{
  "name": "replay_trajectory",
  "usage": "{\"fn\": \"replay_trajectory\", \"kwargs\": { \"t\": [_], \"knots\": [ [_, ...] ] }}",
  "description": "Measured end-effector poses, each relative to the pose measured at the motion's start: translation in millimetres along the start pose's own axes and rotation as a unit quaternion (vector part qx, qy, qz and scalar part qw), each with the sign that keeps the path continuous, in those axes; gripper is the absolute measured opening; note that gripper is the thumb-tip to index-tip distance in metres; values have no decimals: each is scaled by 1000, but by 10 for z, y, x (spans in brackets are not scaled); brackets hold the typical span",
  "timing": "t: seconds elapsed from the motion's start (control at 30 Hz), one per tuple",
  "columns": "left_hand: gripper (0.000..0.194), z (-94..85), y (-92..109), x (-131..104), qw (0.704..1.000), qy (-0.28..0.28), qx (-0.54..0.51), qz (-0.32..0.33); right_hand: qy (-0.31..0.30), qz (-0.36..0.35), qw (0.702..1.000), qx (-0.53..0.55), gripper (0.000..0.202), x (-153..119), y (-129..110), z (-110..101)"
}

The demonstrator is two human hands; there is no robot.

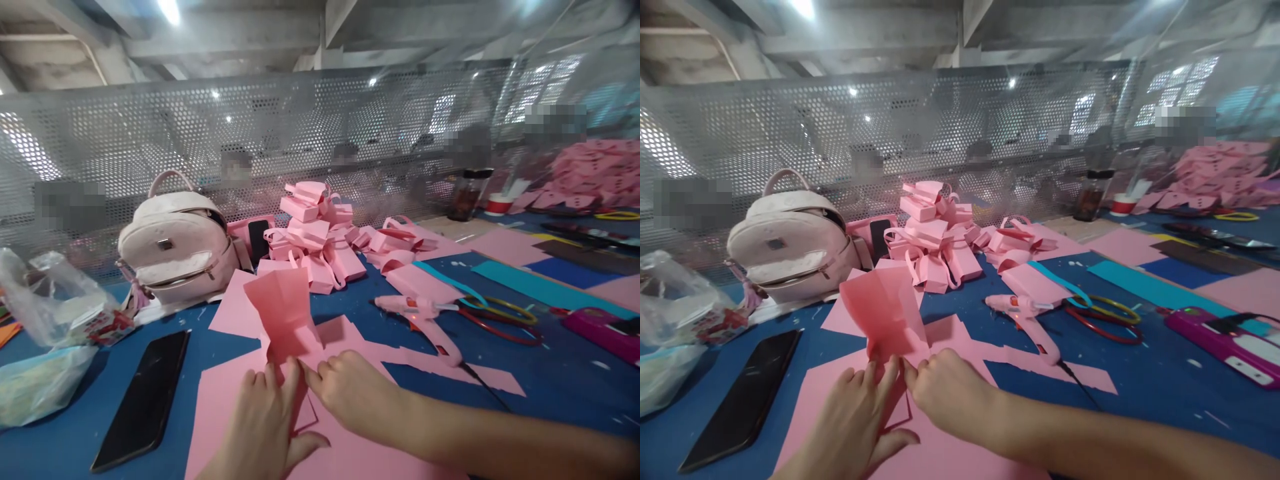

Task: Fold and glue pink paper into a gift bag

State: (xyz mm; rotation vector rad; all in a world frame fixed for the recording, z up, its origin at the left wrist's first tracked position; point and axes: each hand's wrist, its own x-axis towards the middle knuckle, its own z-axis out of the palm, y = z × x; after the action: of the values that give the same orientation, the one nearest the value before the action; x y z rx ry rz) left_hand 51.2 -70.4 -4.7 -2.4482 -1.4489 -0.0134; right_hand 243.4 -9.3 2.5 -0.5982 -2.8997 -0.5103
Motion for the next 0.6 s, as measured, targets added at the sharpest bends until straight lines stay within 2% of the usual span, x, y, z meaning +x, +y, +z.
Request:
{"fn": "replay_trajectory", "kwargs": {
  "t": [0.13, 0.4, 0.6],
  "knots": [
    [76, 8, -6, 2, 1000, 12, -20, -13, -12, -4, 1000, -4, 50, -9, -5, 10],
    [67, -4, 43, 47, 999, -26, 34, 11, -15, -1, 1000, -5, 39, -10, -15, -11],
    [58, 28, 75, 48, 998, 18, 42, 43, -47, 1, 999, 11, 42, 1, 9, -35]
  ]
}}
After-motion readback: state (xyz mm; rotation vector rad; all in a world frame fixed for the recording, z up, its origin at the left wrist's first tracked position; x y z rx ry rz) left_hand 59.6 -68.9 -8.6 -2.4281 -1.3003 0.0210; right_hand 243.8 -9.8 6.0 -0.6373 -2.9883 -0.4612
